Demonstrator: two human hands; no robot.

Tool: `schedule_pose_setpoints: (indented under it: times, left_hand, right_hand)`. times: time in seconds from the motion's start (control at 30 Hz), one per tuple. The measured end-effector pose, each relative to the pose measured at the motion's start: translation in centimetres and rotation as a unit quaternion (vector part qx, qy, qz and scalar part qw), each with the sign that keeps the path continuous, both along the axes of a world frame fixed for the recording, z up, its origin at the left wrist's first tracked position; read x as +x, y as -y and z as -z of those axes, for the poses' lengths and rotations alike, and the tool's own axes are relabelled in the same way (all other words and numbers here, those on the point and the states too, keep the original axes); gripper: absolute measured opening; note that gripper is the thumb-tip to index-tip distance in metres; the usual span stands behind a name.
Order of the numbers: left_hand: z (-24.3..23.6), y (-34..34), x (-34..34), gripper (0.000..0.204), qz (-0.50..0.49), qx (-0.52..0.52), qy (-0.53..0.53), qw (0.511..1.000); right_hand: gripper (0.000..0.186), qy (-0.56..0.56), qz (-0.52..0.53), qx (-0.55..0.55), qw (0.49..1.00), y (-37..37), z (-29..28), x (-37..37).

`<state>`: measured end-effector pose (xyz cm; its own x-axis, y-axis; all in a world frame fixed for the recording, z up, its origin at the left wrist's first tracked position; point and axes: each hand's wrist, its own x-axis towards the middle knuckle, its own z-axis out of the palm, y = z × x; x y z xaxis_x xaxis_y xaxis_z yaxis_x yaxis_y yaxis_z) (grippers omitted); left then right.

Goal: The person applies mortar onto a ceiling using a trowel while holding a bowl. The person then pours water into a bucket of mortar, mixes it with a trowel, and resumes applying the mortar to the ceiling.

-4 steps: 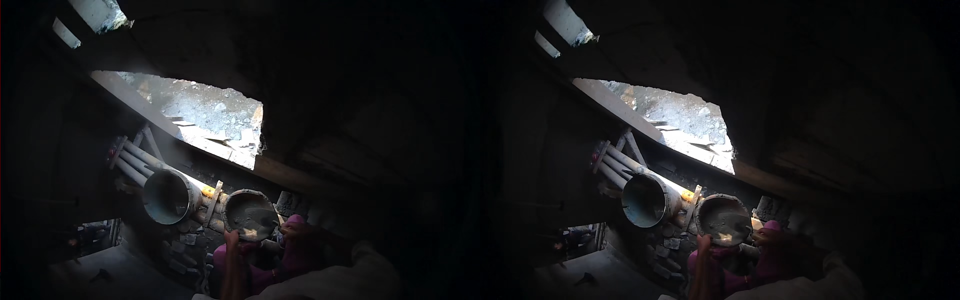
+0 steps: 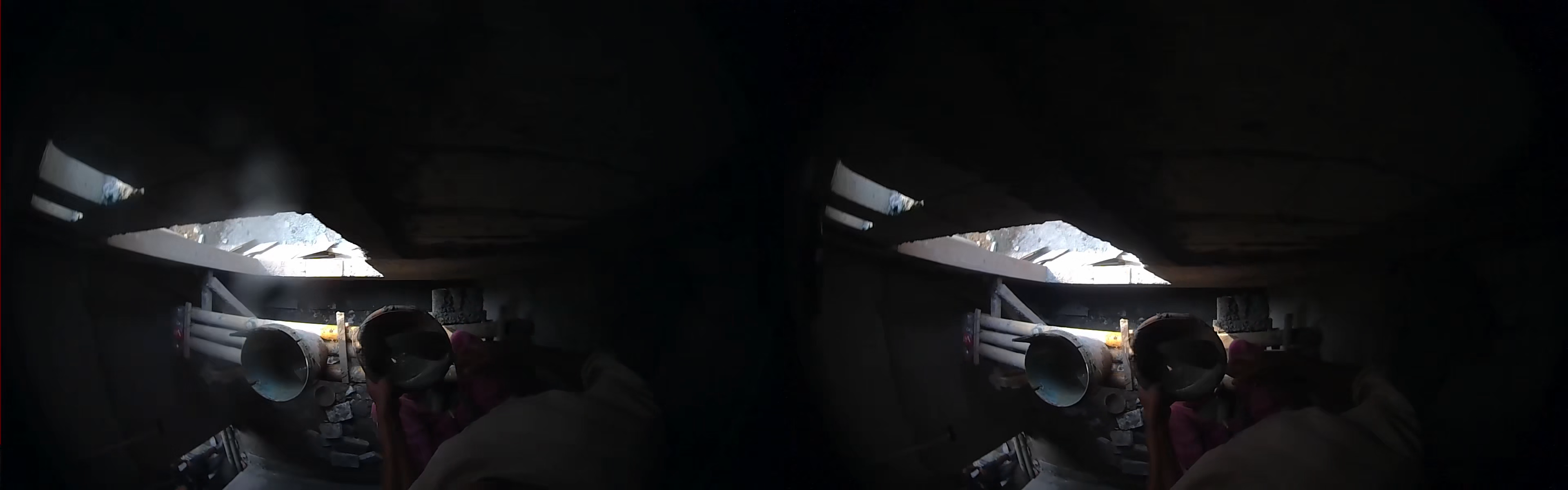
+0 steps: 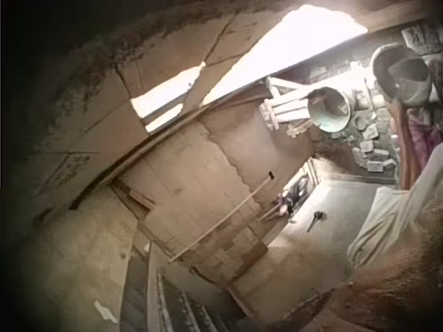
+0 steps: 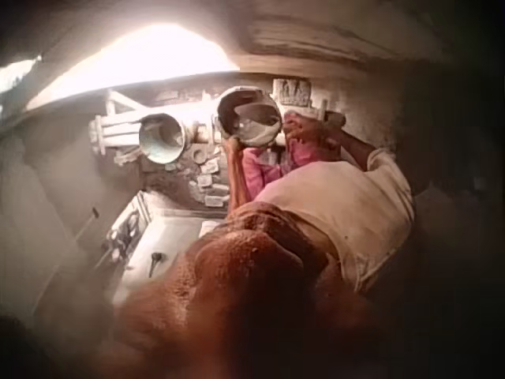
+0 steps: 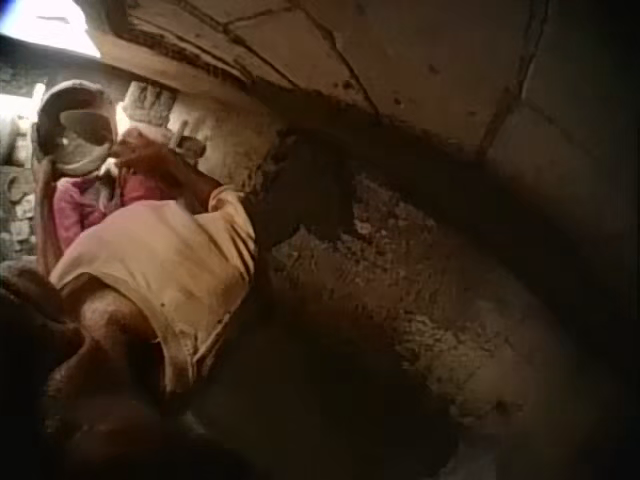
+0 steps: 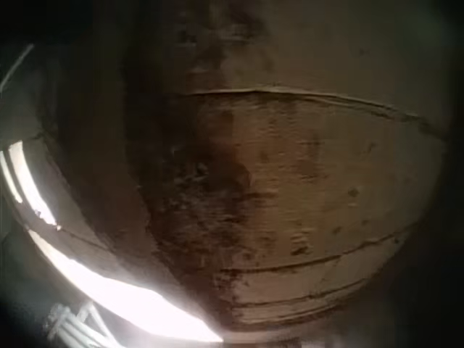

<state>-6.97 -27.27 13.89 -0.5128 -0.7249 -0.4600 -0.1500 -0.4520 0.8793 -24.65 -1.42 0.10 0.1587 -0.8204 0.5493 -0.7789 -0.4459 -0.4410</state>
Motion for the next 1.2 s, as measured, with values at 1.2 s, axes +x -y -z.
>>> schedule_pose_setpoints:
  times: [1.2]
  left_hand:
    - [-26.2,-12.4,-12.4,0.057,0.720,-0.231,0.049,0.653]
  right_hand:
    - [0.027,0.428,0.770,0.230,0.414,-12.7,-47.2,26.6]
